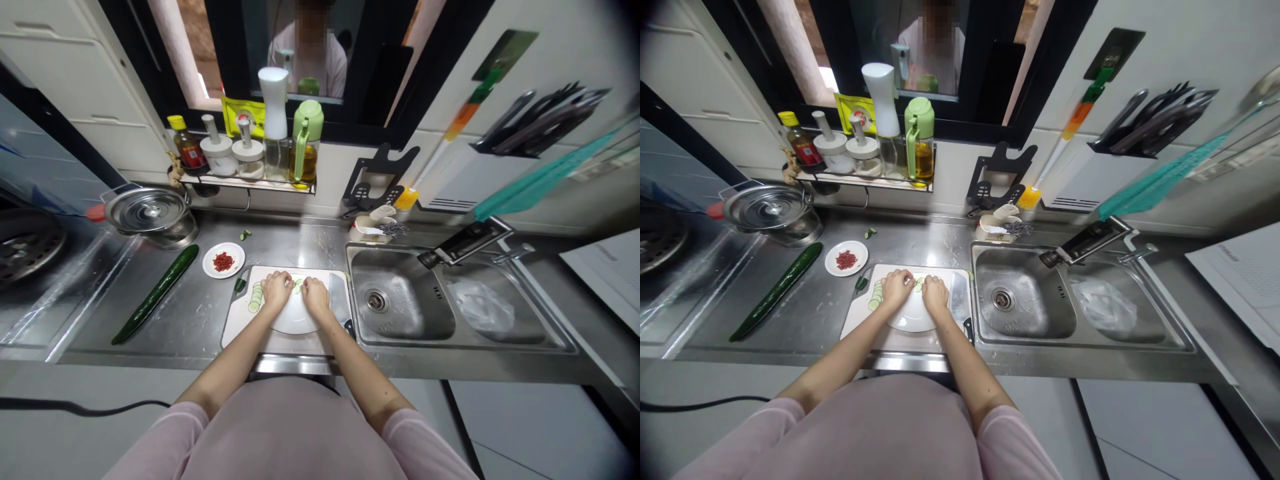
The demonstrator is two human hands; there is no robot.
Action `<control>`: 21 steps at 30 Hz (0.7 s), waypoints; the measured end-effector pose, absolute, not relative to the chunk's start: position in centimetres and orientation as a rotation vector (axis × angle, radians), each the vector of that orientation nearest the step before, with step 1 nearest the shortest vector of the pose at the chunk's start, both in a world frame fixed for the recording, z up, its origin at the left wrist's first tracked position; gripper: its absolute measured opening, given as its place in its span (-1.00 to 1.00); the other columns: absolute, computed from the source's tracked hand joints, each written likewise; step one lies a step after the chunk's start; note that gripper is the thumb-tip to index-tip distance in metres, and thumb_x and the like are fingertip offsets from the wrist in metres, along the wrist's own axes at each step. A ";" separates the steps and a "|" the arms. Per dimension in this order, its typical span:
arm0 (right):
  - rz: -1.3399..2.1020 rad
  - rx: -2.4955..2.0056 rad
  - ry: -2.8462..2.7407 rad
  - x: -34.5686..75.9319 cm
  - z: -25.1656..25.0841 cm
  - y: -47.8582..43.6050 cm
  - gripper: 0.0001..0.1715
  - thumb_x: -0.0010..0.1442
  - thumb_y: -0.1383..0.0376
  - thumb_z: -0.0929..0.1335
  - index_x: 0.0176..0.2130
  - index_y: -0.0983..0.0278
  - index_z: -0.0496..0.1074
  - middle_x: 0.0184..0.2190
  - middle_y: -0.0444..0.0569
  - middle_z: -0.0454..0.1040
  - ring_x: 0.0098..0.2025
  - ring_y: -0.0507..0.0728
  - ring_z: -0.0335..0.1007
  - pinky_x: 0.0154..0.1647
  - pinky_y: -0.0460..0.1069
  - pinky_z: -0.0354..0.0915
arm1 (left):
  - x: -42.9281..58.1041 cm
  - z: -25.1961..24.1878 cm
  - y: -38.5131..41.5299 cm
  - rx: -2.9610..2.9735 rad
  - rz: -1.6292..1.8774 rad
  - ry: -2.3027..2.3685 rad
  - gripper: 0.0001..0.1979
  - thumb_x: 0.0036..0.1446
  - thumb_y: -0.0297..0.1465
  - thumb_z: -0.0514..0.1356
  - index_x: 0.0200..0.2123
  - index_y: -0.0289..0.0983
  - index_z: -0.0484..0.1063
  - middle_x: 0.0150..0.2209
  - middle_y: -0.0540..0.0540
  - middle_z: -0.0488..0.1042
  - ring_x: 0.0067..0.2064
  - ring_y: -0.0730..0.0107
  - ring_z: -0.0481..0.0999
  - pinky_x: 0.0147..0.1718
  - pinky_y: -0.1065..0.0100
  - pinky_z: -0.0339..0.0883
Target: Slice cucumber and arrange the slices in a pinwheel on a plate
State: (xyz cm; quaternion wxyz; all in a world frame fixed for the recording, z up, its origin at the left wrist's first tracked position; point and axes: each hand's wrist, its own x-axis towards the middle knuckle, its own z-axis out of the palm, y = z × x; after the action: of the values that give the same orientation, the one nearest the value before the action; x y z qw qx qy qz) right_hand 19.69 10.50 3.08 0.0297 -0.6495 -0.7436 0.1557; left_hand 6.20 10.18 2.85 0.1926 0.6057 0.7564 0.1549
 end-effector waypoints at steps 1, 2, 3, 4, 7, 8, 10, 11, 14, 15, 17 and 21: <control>0.492 -2.010 -2.288 19.5 3.0 10.3 -0.74 0.34 0.23 0.18 -0.12 0.24 0.39 -0.15 0.04 0.45 -0.07 0.13 0.30 -0.18 -0.05 0.14 | 6.2 2.9 10.3 1.707 0.430 2.118 -0.80 0.16 -0.23 0.12 -0.25 -0.15 0.49 -0.16 -0.12 0.49 -0.05 0.14 0.36 -0.08 0.18 0.06; 0.505 -2.022 -2.282 19.4 3.0 10.2 -0.75 0.34 0.23 0.19 -0.12 0.24 0.39 -0.15 0.04 0.46 -0.08 0.13 0.31 -0.19 -0.05 0.13 | 6.3 2.9 10.4 1.713 0.423 2.113 -0.79 0.16 -0.23 0.12 -0.25 -0.15 0.50 -0.16 -0.12 0.49 -0.05 0.14 0.36 -0.08 0.18 0.07; 0.518 -2.035 -2.276 19.2 3.0 10.1 -0.75 0.34 0.22 0.19 -0.12 0.24 0.39 -0.15 0.04 0.46 -0.08 0.13 0.31 -0.19 -0.05 0.13 | 6.3 2.9 10.5 1.718 0.416 2.111 -0.79 0.16 -0.22 0.12 -0.26 -0.15 0.50 -0.16 -0.12 0.49 -0.05 0.13 0.36 -0.08 0.18 0.07; 0.528 -2.048 -2.271 19.1 3.1 10.1 -0.74 0.33 0.21 0.20 -0.12 0.24 0.39 -0.15 0.04 0.47 -0.09 0.12 0.32 -0.19 -0.05 0.13 | 6.3 2.9 10.6 1.722 0.411 2.110 -0.79 0.15 -0.22 0.13 -0.26 -0.15 0.50 -0.16 -0.12 0.49 -0.05 0.13 0.36 -0.07 0.17 0.07; 0.546 -2.075 -2.261 18.9 3.2 10.0 -0.73 0.33 0.20 0.20 -0.12 0.24 0.39 -0.16 0.04 0.48 -0.11 0.12 0.35 -0.20 -0.05 0.14 | 6.4 2.7 10.8 1.732 0.403 2.114 -0.80 0.15 -0.22 0.13 -0.26 -0.15 0.51 -0.16 -0.12 0.49 -0.04 0.12 0.36 -0.07 0.16 0.07; 0.551 -2.082 -2.259 18.8 3.2 10.0 -0.73 0.33 0.19 0.20 -0.12 0.25 0.39 -0.17 0.05 0.48 -0.12 0.12 0.36 -0.21 -0.05 0.14 | 6.4 2.7 10.8 1.735 0.401 2.115 -0.80 0.15 -0.22 0.13 -0.27 -0.15 0.51 -0.16 -0.11 0.50 -0.04 0.11 0.36 -0.07 0.15 0.07; 0.556 -2.093 -2.256 18.8 3.3 9.9 -0.73 0.33 0.19 0.20 -0.12 0.25 0.40 -0.18 0.05 0.49 -0.12 0.12 0.37 -0.22 -0.05 0.14 | 6.3 2.6 10.8 1.738 0.399 2.114 -0.81 0.14 -0.23 0.14 -0.27 -0.14 0.50 -0.15 -0.10 0.50 -0.04 0.11 0.36 -0.08 0.15 0.08; 0.559 -2.095 -2.256 18.8 3.4 9.9 -0.73 0.33 0.19 0.20 -0.12 0.26 0.40 -0.18 0.05 0.49 -0.12 0.13 0.38 -0.23 -0.05 0.14 | 6.3 2.6 10.8 1.739 0.400 2.113 -0.81 0.14 -0.23 0.14 -0.27 -0.14 0.50 -0.15 -0.10 0.50 -0.04 0.11 0.36 -0.08 0.15 0.08; 0.573 -2.097 -2.262 18.7 3.6 9.8 -0.72 0.33 0.20 0.20 -0.10 0.26 0.39 -0.17 0.06 0.49 -0.12 0.14 0.38 -0.23 -0.05 0.14 | 6.3 2.5 10.8 1.737 0.398 2.110 -0.81 0.14 -0.23 0.14 -0.27 -0.14 0.51 -0.16 -0.11 0.50 -0.04 0.11 0.36 -0.07 0.15 0.07; 0.585 -2.103 -2.263 18.7 3.6 9.8 -0.72 0.33 0.19 0.20 -0.10 0.26 0.39 -0.17 0.06 0.49 -0.11 0.14 0.38 -0.23 -0.05 0.14 | 6.3 2.4 10.8 1.734 0.395 2.110 -0.81 0.14 -0.23 0.14 -0.27 -0.15 0.51 -0.16 -0.12 0.49 -0.04 0.12 0.36 -0.07 0.15 0.07; 0.604 -2.114 -2.261 18.6 3.7 9.8 -0.72 0.32 0.19 0.20 -0.09 0.25 0.39 -0.16 0.07 0.49 -0.11 0.14 0.38 -0.22 -0.05 0.15 | 6.3 2.4 10.9 1.728 0.387 2.109 -0.81 0.14 -0.23 0.14 -0.27 -0.14 0.51 -0.16 -0.12 0.49 -0.04 0.12 0.36 -0.06 0.15 0.07; 0.607 -2.118 -2.259 18.5 3.6 9.7 -0.72 0.32 0.19 0.20 -0.09 0.25 0.39 -0.16 0.06 0.49 -0.11 0.14 0.38 -0.23 -0.05 0.14 | 6.3 2.4 10.9 1.720 0.381 2.108 -0.81 0.13 -0.23 0.15 -0.27 -0.14 0.51 -0.15 -0.12 0.49 -0.04 0.13 0.36 -0.06 0.16 0.07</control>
State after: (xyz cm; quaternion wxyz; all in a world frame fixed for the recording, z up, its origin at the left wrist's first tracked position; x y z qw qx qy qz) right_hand 18.52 9.71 3.63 -0.0071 -0.6711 -0.7159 0.1924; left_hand 6.33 10.87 2.35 0.1958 0.6139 0.7525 0.1359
